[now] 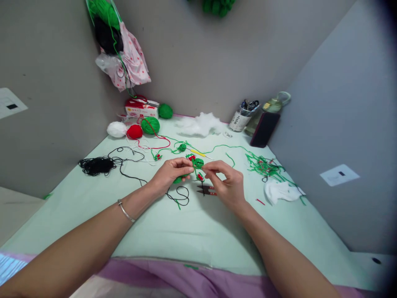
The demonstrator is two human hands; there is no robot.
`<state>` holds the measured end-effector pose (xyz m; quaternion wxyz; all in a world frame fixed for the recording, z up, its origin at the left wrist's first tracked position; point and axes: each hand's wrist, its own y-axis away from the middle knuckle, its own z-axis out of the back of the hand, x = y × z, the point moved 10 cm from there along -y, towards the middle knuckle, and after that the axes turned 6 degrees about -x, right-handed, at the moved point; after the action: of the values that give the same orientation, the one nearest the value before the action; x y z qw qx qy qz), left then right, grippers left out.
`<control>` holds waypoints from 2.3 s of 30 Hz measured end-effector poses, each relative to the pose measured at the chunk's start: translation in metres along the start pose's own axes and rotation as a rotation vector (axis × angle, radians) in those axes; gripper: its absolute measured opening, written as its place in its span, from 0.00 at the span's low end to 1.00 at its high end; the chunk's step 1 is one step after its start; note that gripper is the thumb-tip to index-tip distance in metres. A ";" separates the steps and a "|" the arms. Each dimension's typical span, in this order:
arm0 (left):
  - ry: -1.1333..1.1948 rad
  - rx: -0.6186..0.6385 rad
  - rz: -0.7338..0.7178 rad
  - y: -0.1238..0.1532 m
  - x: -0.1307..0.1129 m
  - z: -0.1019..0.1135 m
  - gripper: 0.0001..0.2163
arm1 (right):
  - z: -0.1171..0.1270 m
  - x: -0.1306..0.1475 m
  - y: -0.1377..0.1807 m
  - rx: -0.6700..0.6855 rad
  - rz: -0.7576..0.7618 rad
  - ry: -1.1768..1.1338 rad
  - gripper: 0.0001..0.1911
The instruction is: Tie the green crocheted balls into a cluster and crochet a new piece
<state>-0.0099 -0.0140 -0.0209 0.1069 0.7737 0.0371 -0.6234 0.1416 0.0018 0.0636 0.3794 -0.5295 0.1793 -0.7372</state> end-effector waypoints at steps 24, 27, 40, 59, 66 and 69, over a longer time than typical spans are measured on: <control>0.103 0.014 0.050 0.004 0.013 -0.009 0.12 | -0.011 -0.021 -0.005 0.064 -0.186 -0.070 0.06; -0.051 0.095 0.088 0.007 0.015 -0.013 0.13 | 0.000 -0.008 -0.013 0.059 -0.054 -0.014 0.10; -0.157 0.257 0.086 0.009 0.009 -0.023 0.12 | -0.028 -0.013 -0.004 0.418 -0.132 -0.173 0.10; -0.106 0.327 0.146 0.015 0.014 -0.030 0.09 | -0.012 -0.054 -0.006 0.293 -0.552 -0.587 0.09; -0.110 0.399 0.152 0.019 0.017 -0.039 0.08 | -0.039 -0.046 0.010 0.244 -0.814 -0.948 0.12; -0.106 0.396 0.165 0.020 0.018 -0.040 0.09 | -0.023 -0.055 0.003 0.112 -0.809 -0.969 0.13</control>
<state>0.0356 -0.0261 -0.0279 0.0053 0.7462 -0.1554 -0.6473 0.1296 0.0385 0.0173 0.1357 -0.8084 -0.2660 -0.5072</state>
